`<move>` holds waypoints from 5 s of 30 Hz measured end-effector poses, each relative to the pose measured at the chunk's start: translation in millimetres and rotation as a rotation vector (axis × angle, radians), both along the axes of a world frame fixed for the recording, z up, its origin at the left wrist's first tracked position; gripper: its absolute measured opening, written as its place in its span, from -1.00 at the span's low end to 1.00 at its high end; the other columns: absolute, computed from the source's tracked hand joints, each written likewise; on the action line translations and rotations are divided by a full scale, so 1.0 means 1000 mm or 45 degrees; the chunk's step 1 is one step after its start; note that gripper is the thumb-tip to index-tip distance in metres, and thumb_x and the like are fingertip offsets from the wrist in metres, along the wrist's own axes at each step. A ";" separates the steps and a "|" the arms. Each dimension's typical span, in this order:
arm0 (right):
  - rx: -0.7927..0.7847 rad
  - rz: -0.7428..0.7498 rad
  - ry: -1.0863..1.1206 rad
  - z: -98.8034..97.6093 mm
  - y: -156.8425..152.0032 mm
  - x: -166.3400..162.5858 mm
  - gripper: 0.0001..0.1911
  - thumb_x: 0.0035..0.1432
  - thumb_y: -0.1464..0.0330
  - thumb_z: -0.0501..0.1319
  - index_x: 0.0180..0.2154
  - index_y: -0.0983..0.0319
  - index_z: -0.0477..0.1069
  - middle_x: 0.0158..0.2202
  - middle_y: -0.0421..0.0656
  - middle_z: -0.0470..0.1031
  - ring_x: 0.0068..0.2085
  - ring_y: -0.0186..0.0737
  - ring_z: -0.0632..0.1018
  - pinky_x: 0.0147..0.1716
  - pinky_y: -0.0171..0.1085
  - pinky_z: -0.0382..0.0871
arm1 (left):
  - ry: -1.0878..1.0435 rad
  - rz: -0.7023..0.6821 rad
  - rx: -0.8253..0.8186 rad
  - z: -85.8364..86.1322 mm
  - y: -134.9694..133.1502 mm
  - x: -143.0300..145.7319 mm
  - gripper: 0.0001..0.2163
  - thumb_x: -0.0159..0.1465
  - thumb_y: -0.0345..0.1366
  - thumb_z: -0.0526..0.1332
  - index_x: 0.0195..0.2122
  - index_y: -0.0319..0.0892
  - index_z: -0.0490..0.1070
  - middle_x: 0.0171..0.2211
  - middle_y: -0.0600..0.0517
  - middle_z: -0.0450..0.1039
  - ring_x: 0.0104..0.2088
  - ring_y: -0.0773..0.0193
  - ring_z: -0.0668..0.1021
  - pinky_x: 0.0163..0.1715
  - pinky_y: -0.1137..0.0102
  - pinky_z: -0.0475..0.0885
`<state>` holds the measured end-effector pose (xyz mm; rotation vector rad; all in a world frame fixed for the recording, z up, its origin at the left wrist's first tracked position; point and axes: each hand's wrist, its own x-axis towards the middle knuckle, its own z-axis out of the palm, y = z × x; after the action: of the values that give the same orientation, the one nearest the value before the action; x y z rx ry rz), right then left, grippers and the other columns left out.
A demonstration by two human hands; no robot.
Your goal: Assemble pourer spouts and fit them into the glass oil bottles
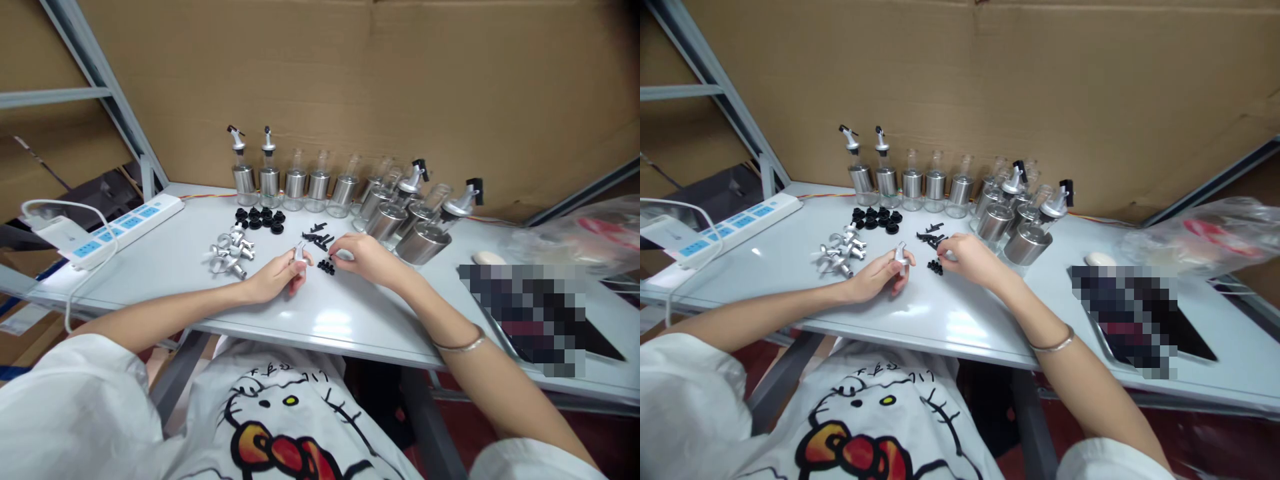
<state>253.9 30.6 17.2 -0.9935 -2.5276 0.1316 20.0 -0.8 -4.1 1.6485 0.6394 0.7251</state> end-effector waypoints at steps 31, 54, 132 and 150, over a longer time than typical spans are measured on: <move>-0.029 0.118 0.571 0.008 -0.036 -0.033 -0.91 0.28 0.43 0.11 -0.21 0.22 0.39 -0.29 -0.12 0.44 -0.27 -0.28 0.47 -0.25 -0.26 0.43 | 0.063 -0.257 -0.071 0.005 0.002 -0.003 -0.48 0.26 0.22 -0.02 -0.19 -0.22 0.20 -0.58 0.13 0.30 -0.53 0.36 0.36 -0.39 0.39 0.28; -0.057 0.075 0.652 0.005 -0.038 -0.035 -0.82 0.27 0.41 0.14 -0.15 0.17 0.50 -0.27 -0.11 0.50 -0.27 -0.25 0.51 -0.27 -0.24 0.43 | 0.070 -0.291 -0.080 0.009 -0.002 -0.005 -0.50 0.26 0.20 0.04 -0.18 -0.22 0.23 -0.58 0.12 0.31 -0.51 0.33 0.35 -0.37 0.37 0.24; 0.085 0.220 0.457 0.006 -0.036 -0.035 -0.66 0.37 0.33 0.00 -0.41 0.28 0.41 -0.49 -0.17 0.39 -0.45 -0.37 0.41 -0.44 -0.39 0.28 | 0.141 -0.361 -0.026 0.008 -0.002 -0.006 -0.49 0.27 0.20 0.00 -0.20 -0.23 0.24 -0.55 0.11 0.31 -0.49 0.36 0.35 -0.35 0.40 0.24; -0.040 0.179 0.371 0.005 -0.040 -0.037 -0.54 0.39 0.30 -0.06 -0.52 0.27 0.37 -0.56 -0.22 0.33 -0.51 -0.40 0.36 -0.43 -0.39 0.23 | 0.209 -0.352 -0.009 0.008 -0.003 -0.006 -0.47 0.24 0.24 0.00 -0.23 -0.22 0.24 -0.54 0.12 0.30 -0.48 0.36 0.35 -0.33 0.41 0.25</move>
<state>217.2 -9.3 22.5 -0.7462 -2.3305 0.3333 14.0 -3.6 4.1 1.7587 0.5136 0.3905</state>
